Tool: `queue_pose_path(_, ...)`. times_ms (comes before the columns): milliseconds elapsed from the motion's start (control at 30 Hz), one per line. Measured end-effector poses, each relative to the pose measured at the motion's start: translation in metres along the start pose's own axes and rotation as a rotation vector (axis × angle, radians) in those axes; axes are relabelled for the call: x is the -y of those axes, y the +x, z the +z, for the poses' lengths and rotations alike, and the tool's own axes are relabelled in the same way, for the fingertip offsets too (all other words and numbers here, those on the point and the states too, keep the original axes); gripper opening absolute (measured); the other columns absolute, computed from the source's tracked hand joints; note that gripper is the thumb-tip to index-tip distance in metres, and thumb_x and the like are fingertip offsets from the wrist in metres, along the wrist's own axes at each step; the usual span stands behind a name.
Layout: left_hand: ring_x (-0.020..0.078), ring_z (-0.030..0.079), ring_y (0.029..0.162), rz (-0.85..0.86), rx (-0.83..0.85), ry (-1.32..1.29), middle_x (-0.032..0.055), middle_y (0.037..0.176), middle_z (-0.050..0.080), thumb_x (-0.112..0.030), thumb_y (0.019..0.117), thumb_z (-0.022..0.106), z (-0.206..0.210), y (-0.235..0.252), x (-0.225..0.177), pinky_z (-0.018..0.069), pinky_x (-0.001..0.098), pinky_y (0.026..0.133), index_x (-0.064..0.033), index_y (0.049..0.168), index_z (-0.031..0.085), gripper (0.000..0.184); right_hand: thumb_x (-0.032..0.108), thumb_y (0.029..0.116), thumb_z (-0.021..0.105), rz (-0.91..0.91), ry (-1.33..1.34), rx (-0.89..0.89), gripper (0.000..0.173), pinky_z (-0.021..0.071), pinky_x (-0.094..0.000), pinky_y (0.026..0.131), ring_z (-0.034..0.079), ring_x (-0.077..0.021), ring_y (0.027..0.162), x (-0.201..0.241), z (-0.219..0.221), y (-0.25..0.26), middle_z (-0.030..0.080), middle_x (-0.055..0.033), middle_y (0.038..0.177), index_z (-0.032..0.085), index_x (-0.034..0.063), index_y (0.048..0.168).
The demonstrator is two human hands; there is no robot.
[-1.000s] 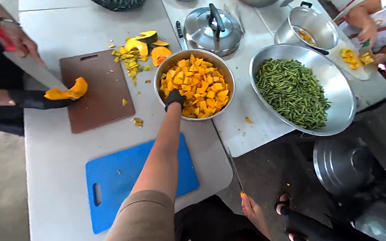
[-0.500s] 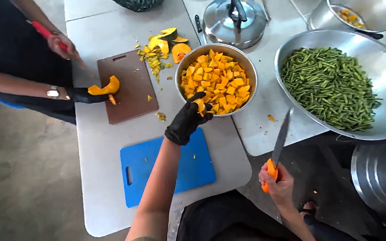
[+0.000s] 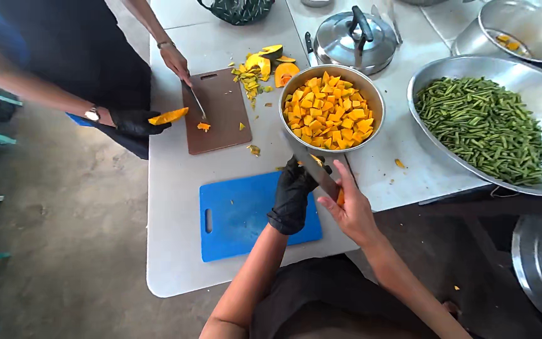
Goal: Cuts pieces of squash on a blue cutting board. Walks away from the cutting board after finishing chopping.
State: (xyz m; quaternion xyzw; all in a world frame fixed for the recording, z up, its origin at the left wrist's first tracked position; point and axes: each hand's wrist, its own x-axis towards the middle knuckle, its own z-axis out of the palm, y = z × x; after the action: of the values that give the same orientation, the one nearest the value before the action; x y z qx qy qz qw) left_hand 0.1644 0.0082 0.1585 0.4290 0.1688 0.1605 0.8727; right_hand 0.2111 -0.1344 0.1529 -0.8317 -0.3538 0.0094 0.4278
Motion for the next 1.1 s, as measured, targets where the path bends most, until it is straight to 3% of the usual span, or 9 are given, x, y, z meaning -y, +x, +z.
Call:
queue_pose_path(100,0.0131,0.069,0.099,0.082,-0.01,-0.017,0.0065,0.114,0.07,0.005,0.0972,0.051,-0.003,-0.016,-0.008,0.0583,0.0312,0.089,-0.0042,0.144,0.046,0.048,0.07,0.0988,0.04,-0.028,-0.004,0.051,0.094,0.0591,-0.0453,0.069,0.07,-0.027,0.081,0.016,0.012,0.001,0.071,-0.0217,0.108,0.037,-0.0064,0.154)
queue_pose_path(267,0.009,0.067,0.102,0.146,0.047,0.016,0.0022,0.117,0.067,0.003,0.098,0.052,-0.016,-0.027,-0.016,0.0568,0.0297,0.093,-0.0062,0.147,0.043,0.05,0.07,0.1003,0.036,-0.059,-0.013,0.058,0.088,0.0595,-0.0464,0.079,0.072,-0.0292,0.097,0.034,0.015,0.001,0.07,-0.0214,0.119,0.042,0.0012,0.155)
queue_pose_path(367,0.008,0.067,0.102,0.157,0.092,-0.023,0.0006,0.116,0.067,0.0,0.0984,0.052,-0.021,-0.029,-0.018,0.0566,0.0292,0.093,-0.0068,0.143,0.047,0.046,0.069,0.1013,0.036,-0.068,0.011,0.074,0.085,0.059,-0.043,0.079,0.071,-0.0255,0.095,0.041,0.012,0.0,0.071,-0.0199,0.117,0.042,0.0032,0.155)
queue_pose_path(467,0.0086,0.069,0.1,0.127,0.206,-0.065,-0.0004,0.114,0.07,-0.016,0.1034,0.051,-0.031,-0.029,-0.02,0.058,0.0298,0.091,-0.0081,0.142,0.048,0.04,0.068,0.102,0.035,-0.066,0.091,0.107,0.084,0.0574,-0.0358,0.087,0.069,-0.0172,0.102,0.041,0.007,-0.001,0.069,-0.0177,0.123,0.04,0.0051,0.157)
queue_pose_path(567,0.0082,0.069,0.1,0.135,0.212,-0.026,-0.0004,0.114,0.07,-0.01,0.1013,0.053,-0.031,-0.032,-0.024,0.058,0.0298,0.092,-0.0055,0.144,0.047,0.043,0.069,0.1017,0.035,-0.071,0.095,0.098,0.084,0.0569,-0.0308,0.082,0.068,-0.0122,0.094,0.043,0.004,-0.003,0.07,-0.0157,0.116,0.042,0.0046,0.155)
queue_pose_path(667,0.0056,0.068,0.099,0.272,0.127,0.023,-0.0017,0.11,0.07,0.002,0.096,0.054,-0.024,-0.036,-0.019,0.0577,0.0263,0.089,-0.0043,0.132,0.056,0.037,0.07,0.1015,0.034,-0.075,0.066,0.095,0.084,0.0559,-0.0295,0.073,0.065,-0.0107,0.082,0.049,0.004,-0.006,0.07,-0.0137,0.104,0.045,0.0038,0.153)
queue_pose_path(833,0.0037,0.068,0.096,0.371,0.101,0.005,-0.0051,0.103,0.071,0.003,0.0961,0.053,-0.019,-0.042,-0.016,0.0575,0.0248,0.086,-0.0079,0.117,0.062,0.026,0.069,0.1016,0.035,-0.118,0.025,0.066,0.083,0.0574,-0.033,0.072,0.067,-0.0142,0.082,0.056,0.003,-0.007,0.071,-0.0149,0.102,0.047,0.0028,0.151)
queue_pose_path(1000,0.0043,0.069,0.094,0.33,0.098,-0.027,-0.0045,0.098,0.072,0.006,0.0961,0.049,-0.016,-0.045,-0.016,0.0577,0.0256,0.087,-0.0068,0.113,0.064,0.026,0.068,0.102,0.036,-0.071,0.038,0.077,0.084,0.0582,-0.0353,0.078,0.069,-0.016,0.09,0.061,0.003,-0.008,0.072,-0.0169,0.108,0.048,-0.0014,0.148)
queue_pose_path(1100,0.0031,0.067,0.094,0.287,0.15,0.023,-0.0048,0.099,0.071,0.004,0.097,0.049,-0.02,-0.044,-0.018,0.057,0.024,0.087,-0.0061,0.115,0.062,0.025,0.068,0.102,0.036,-0.072,0.058,0.05,0.084,0.0573,-0.0319,0.074,0.067,-0.0124,0.083,0.056,0.005,-0.011,0.071,-0.0143,0.102,0.049,-0.0019,0.147)
